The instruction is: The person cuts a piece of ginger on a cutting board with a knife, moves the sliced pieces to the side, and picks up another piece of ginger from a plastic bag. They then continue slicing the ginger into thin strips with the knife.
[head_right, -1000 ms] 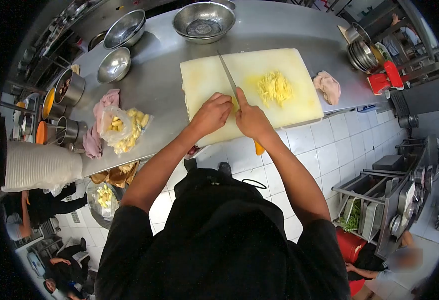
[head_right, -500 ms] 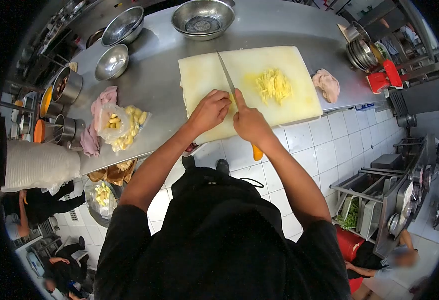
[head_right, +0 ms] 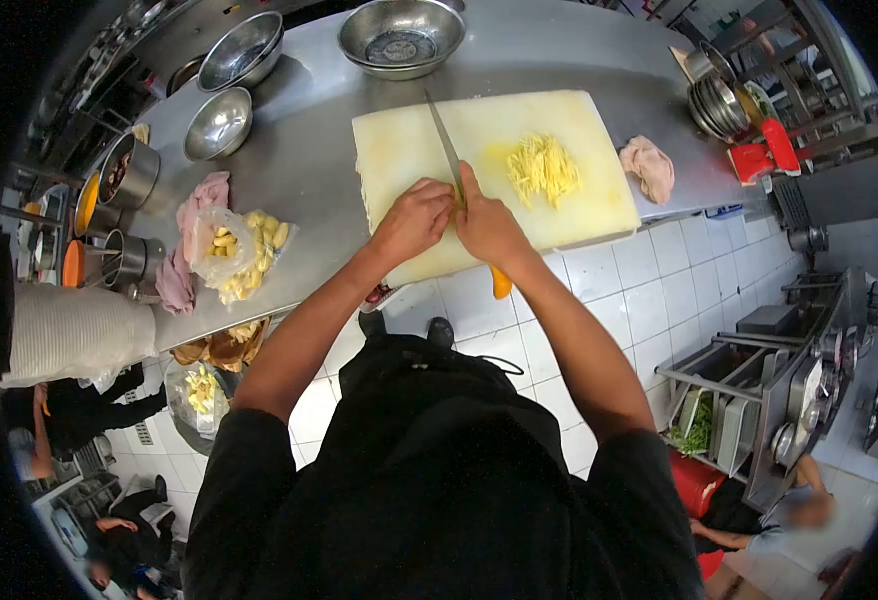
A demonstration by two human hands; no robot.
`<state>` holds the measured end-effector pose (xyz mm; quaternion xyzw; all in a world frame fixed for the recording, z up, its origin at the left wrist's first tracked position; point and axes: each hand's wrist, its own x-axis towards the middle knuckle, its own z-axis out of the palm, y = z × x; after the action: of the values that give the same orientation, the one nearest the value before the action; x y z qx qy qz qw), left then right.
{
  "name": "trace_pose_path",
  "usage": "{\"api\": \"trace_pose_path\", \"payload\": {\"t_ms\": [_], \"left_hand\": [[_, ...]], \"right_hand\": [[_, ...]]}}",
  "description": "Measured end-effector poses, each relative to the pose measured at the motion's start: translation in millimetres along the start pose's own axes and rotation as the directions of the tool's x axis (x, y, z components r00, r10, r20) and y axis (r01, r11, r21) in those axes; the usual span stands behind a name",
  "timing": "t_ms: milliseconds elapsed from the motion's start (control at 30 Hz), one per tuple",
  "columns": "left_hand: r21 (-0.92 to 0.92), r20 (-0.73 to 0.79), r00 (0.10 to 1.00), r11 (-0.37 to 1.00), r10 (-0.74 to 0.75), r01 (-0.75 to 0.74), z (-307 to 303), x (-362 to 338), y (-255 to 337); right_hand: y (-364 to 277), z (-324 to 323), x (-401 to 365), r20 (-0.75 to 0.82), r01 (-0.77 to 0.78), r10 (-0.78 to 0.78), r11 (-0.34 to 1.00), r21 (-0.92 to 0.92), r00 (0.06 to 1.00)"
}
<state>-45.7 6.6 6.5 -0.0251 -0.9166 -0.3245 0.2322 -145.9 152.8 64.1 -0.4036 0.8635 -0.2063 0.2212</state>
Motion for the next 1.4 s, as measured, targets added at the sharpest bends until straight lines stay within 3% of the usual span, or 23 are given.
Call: {"api": "trace_pose_path", "payload": {"t_ms": [200, 400, 500, 600, 800, 900, 1100, 1200, 1300, 1400], "left_hand": [[-0.039, -0.062, 0.998, 0.999, 0.031, -0.033, 2, -1, -1], [-0.015, -0.018, 1.000, 1.000, 0.017, -0.018, 1, -1, -1], [-0.048, -0.071, 0.997, 0.998, 0.025, -0.028, 2, -1, 0], [-0.002, -0.058, 0.998, 1.000, 0.024, -0.024, 1, -1, 0], [-0.020, -0.074, 0.996, 0.999, 0.043, -0.045, 2, -1, -1], [-0.010, -0.079, 0.996, 0.999, 0.032, -0.033, 3, -2, -1], [-0.005, -0.062, 0.997, 0.999, 0.037, -0.037, 2, -1, -1], [-0.013, -0.080, 0.996, 0.999, 0.042, -0.043, 3, -1, -1], [-0.012, -0.055, 0.998, 0.999, 0.038, -0.038, 1, -1, 0], [-0.042, -0.064, 0.998, 0.999, 0.024, -0.027, 2, 0, 0]], "right_hand": [[-4, -5, -16, 0.047, -0.031, 0.028, 0.998, 0.048, 0.998], [2, -5, -2, 0.023, -0.008, 0.008, 1.000, 0.018, 1.000], [-7, -7, -17, 0.059, -0.054, 0.048, 0.994, 0.094, 0.997], [-3, 7, -8, -0.020, 0.002, -0.001, 0.999, 0.041, 1.000], [-14, -12, -20, 0.087, -0.063, 0.055, 0.994, 0.090, 0.995], [2, 17, -12, -0.084, 0.077, -0.078, 0.997, -0.016, 0.993], [-14, -16, -16, 0.123, -0.106, 0.090, 0.986, 0.129, 0.988], [1, 13, -13, -0.049, 0.055, -0.056, 0.998, -0.022, 0.997], [-3, 3, -2, 0.043, -0.042, 0.038, 0.995, 0.092, 0.998], [-8, -5, -10, 0.082, -0.068, 0.061, 0.994, 0.091, 0.995]]}}
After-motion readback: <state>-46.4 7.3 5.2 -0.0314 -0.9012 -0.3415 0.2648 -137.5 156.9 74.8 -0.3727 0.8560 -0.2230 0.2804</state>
